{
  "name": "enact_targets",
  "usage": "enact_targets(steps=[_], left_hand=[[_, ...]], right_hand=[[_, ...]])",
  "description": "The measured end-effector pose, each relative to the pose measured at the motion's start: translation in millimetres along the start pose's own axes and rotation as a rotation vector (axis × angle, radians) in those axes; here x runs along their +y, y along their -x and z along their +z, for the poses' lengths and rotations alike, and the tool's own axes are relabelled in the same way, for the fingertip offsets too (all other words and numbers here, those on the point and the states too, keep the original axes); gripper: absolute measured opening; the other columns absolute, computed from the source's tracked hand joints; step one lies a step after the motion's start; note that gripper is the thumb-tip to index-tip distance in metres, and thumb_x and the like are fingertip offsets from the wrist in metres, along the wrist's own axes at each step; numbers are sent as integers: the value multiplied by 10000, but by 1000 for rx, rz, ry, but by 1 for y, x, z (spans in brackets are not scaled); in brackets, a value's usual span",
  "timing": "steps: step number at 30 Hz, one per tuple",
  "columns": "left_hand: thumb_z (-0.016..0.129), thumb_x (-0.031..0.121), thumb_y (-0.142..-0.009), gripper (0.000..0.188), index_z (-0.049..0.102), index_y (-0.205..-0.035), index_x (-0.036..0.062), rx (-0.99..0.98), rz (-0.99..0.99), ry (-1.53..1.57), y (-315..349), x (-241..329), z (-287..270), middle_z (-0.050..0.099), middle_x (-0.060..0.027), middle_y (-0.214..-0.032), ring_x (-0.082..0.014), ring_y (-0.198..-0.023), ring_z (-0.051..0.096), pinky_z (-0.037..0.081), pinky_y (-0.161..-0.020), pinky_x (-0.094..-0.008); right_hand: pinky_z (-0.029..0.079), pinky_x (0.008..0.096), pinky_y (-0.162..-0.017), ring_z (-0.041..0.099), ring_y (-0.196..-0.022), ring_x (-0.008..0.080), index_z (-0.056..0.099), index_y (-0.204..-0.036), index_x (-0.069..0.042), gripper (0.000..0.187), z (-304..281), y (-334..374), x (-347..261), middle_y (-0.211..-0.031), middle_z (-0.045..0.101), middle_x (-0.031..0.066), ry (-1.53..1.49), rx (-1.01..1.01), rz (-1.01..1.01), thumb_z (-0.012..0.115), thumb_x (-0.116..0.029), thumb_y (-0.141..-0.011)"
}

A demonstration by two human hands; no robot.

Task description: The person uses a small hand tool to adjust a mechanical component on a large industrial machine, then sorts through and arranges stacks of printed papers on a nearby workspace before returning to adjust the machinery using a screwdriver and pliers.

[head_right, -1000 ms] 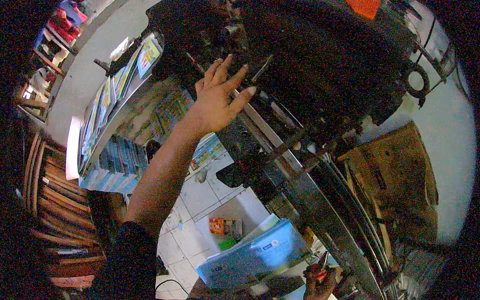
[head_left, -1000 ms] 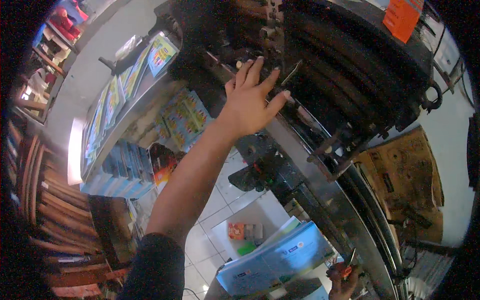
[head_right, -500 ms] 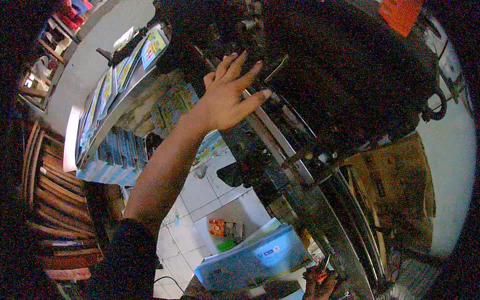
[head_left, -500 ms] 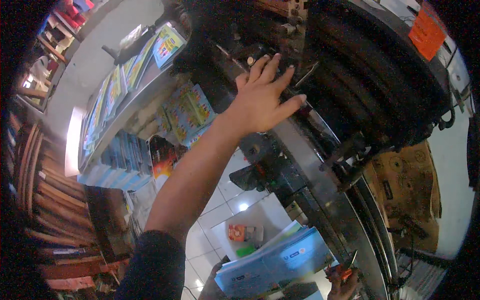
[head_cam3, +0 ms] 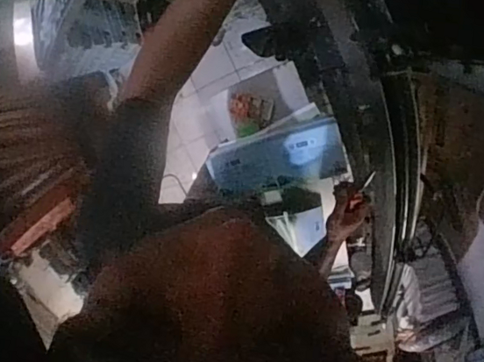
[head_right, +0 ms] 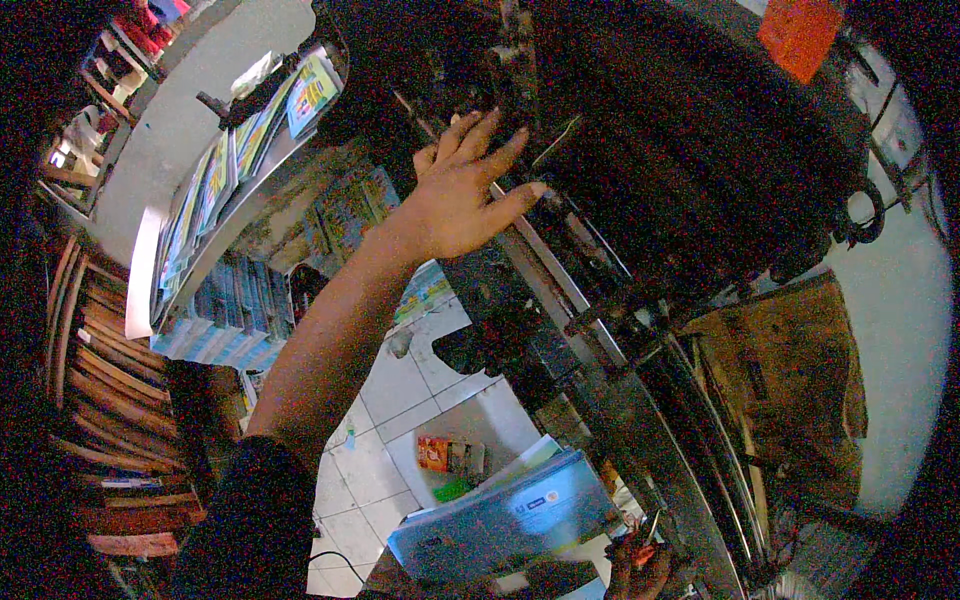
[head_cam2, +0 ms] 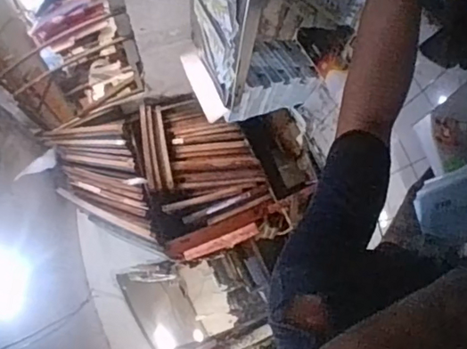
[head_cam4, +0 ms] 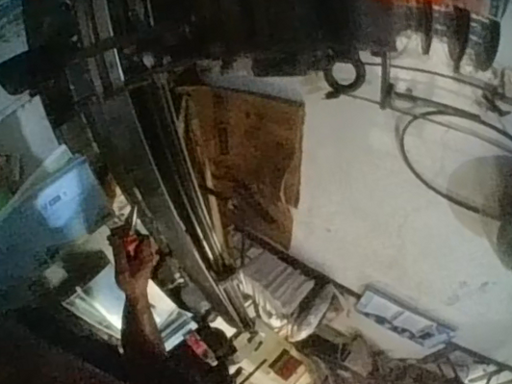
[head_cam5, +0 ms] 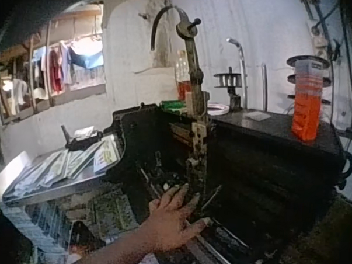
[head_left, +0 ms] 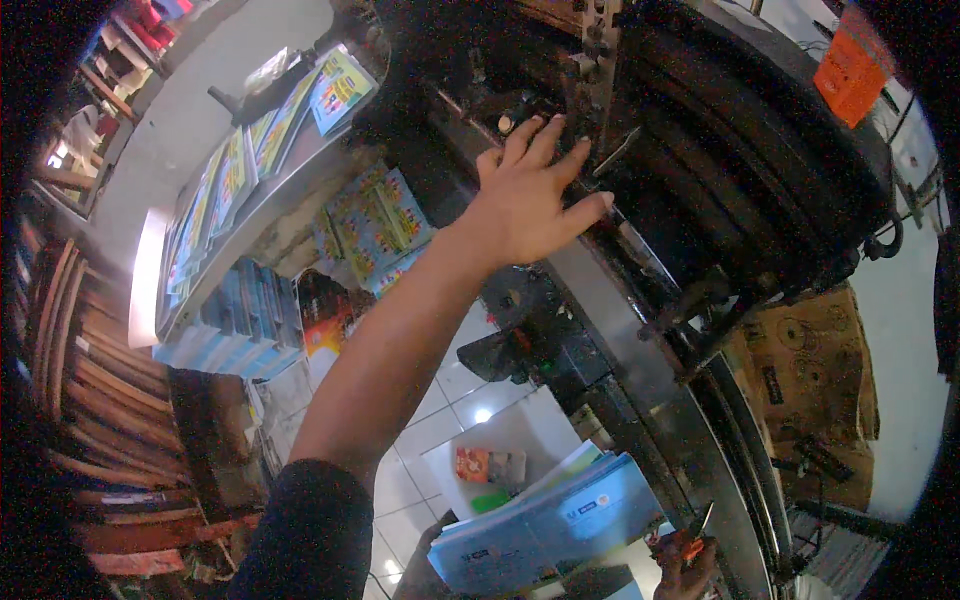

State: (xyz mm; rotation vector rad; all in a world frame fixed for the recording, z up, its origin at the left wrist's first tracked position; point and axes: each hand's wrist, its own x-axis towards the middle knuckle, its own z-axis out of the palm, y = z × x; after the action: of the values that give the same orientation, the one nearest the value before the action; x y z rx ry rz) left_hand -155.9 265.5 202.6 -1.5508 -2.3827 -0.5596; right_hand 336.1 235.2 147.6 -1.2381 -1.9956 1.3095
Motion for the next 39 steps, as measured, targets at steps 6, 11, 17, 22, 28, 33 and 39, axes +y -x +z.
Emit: enact_targets(steps=[6, 11, 17, 22, 28, 33, 39], left_hand=[[470, 613, -880, 759, 506, -1389, 52, -17, -4, -3, -1, -1, -1, 336, -243, -1510, -388, -1424, 241, 221, -1087, -560], [472, 597, -882, 745, 508, -1388, 52, -15, -6, 11, -3, 0, -3, 341, -234, -1510, -378, -1428, 240, 204, -1100, -552], [466, 597, -886, 745, 509, -1386, 47, -29, -17, 37, -4, 3, -2, 342, -227, -1513, -373, -1429, 244, 197, -1107, -549], [505, 531, -908, 662, 528, -1363, 51, 33, 18, 68, 5, 4, -3, 379, -217, -1485, -377, -1408, 279, 227, -1093, -541], [616, 373, -889, 537, 527, -1335, 87, 305, -24, 177, 91, -8, 3, 429, -185, -1418, -392, -1327, 364, 262, -1085, -509], [604, 291, -913, 469, 532, -1317, 64, 98, -390, 285, 227, -27, 44, 445, -211, -1402, -400, -1332, 371, 248, -1122, -501], [554, 338, -947, 430, 593, -1268, 55, -321, -635, 376, 343, -15, 56, 574, -184, -1253, -350, -1193, 507, 359, -1026, -476]], right_hand=[[329, 295, -599, 342, -677, 118, 518, -846, -78, 282, -2, -2, -12, -740, 388, -26, 17, -8, 52, 722, -265, -895], [424, 319, -669, 495, -754, 137, 548, -886, -53, 190, -6, 0, -22, -822, 550, 34, -4, -47, 52, 666, -195, -934], [478, 326, -737, 603, -890, 176, 563, -973, -22, 120, -15, 11, -2, -977, 653, 113, -44, -100, -20, 591, -138, -972], [475, 313, -716, 588, -853, 170, 556, -991, -24, 134, -18, 7, -16, -984, 644, 103, -38, -160, -49, 593, -151, -973], [455, 300, -686, 516, -766, 137, 544, -983, -31, 173, -18, 18, 1, -864, 584, 56, -213, -49, 53, 629, -179, -953], [439, 292, -641, 513, -748, 131, 535, -953, -31, 227, -12, 11, -19, -809, 538, 35, -18, -37, 91, 685, -196, -911], [427, 332, -673, 524, -800, 168, 545, -942, -19, 198, -13, 14, -16, -824, 530, 62, 177, -29, 70, 659, -179, -914]])
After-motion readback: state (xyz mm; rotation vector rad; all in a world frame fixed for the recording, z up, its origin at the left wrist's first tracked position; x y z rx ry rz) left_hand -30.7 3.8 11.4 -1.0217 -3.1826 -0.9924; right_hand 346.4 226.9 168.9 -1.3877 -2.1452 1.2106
